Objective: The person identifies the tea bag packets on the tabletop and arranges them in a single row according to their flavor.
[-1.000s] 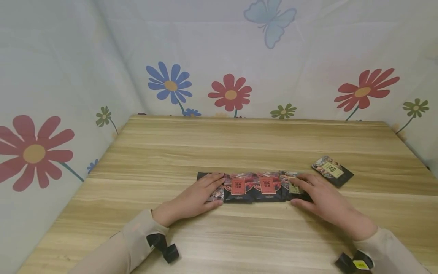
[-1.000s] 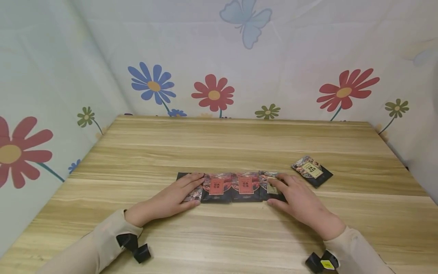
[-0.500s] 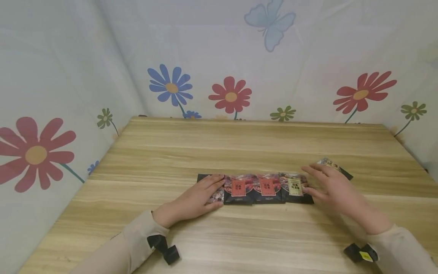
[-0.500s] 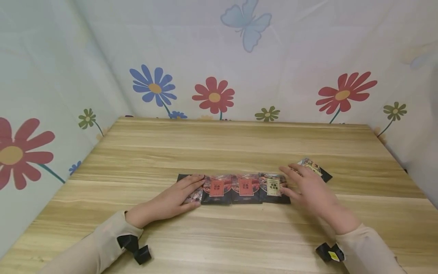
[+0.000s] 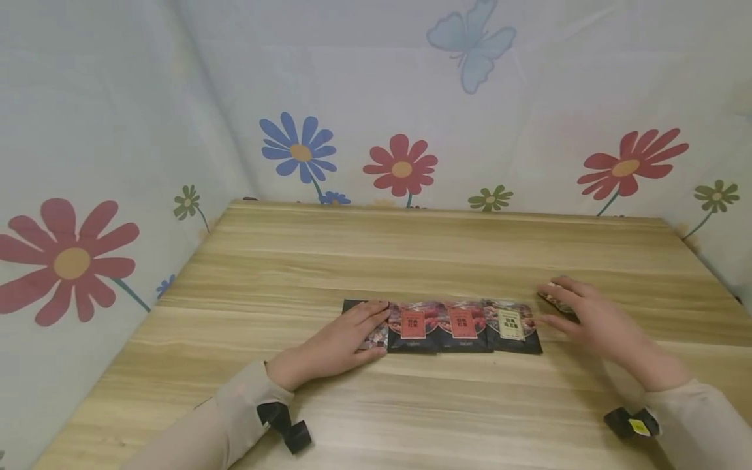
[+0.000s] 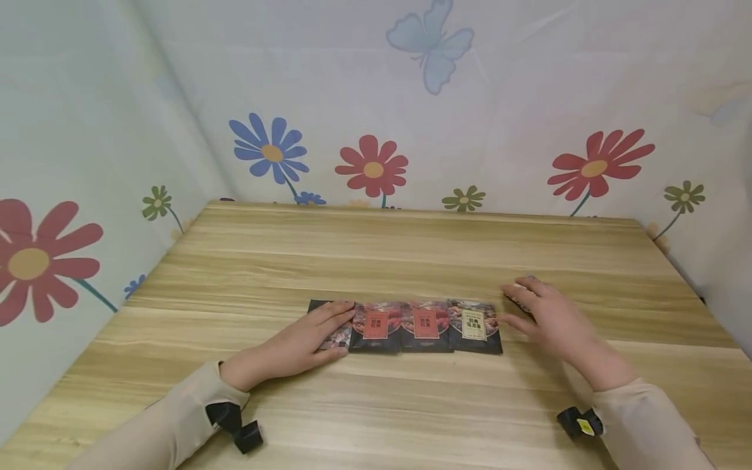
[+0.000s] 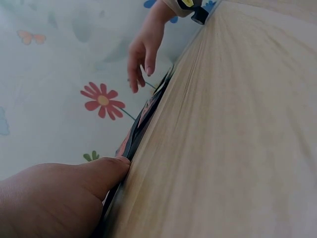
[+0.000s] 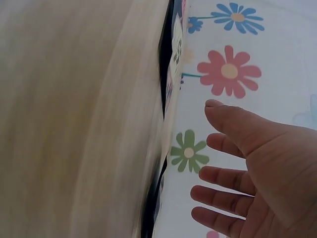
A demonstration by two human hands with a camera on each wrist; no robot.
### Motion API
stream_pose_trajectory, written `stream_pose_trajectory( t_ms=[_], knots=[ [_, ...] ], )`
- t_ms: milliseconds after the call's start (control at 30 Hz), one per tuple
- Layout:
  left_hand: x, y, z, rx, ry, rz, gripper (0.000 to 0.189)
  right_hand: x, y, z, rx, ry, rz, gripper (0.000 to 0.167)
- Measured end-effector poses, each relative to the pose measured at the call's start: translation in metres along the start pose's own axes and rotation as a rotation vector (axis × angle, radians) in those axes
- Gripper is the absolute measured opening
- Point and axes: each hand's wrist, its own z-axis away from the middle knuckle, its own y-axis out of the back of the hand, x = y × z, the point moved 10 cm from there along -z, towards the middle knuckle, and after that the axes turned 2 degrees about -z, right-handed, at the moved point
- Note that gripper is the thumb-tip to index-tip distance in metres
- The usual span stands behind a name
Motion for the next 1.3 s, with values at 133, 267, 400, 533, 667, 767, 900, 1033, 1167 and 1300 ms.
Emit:
stream_pose_trajectory(
  t_ms=[133,267,400,533,667,767,900,1033,1167,1300],
  knots=[
    [0.001,0.000,-0.001,0.004,-0.006,-0.006,0.069,0.013,-0.004,0.002,-0.051,-0.042,0.005,0.051],
    [0.001,0.000,-0.002,0.003,-0.006,-0.005,0.069,0.024,-0.008,0.002,-0.101,-0.081,0.008,0.052],
    [0.002,0.000,-0.002,0.004,-0.007,-0.003,0.069,0.033,-0.011,0.003,-0.138,-0.098,-0.004,0.052],
    [0.002,-0.001,-0.003,0.002,-0.013,-0.008,0.069,0.042,-0.014,0.005,-0.174,-0.112,-0.023,0.054],
    [0.001,0.000,-0.003,0.003,-0.014,-0.009,0.069,0.051,-0.017,0.008,-0.197,-0.134,-0.021,0.055],
    [0.000,0.000,-0.002,0.002,-0.010,-0.007,0.069,0.055,-0.019,0.009,-0.205,-0.147,-0.013,0.056],
    [0.000,0.000,-0.001,-0.001,-0.006,-0.009,0.069,0.057,-0.021,0.010,-0.210,-0.138,-0.003,0.056],
    [-0.001,-0.001,0.000,0.003,-0.003,-0.007,0.069,0.056,-0.022,0.009,-0.215,-0.120,-0.006,0.053],
    [-0.001,-0.001,0.000,0.008,-0.007,-0.009,0.069,0.054,-0.022,0.009,-0.221,-0.109,-0.012,0.049],
    [-0.001,-0.001,0.000,0.009,-0.011,-0.009,0.069,0.052,-0.022,0.009,-0.217,-0.106,-0.010,0.048]
  ],
)
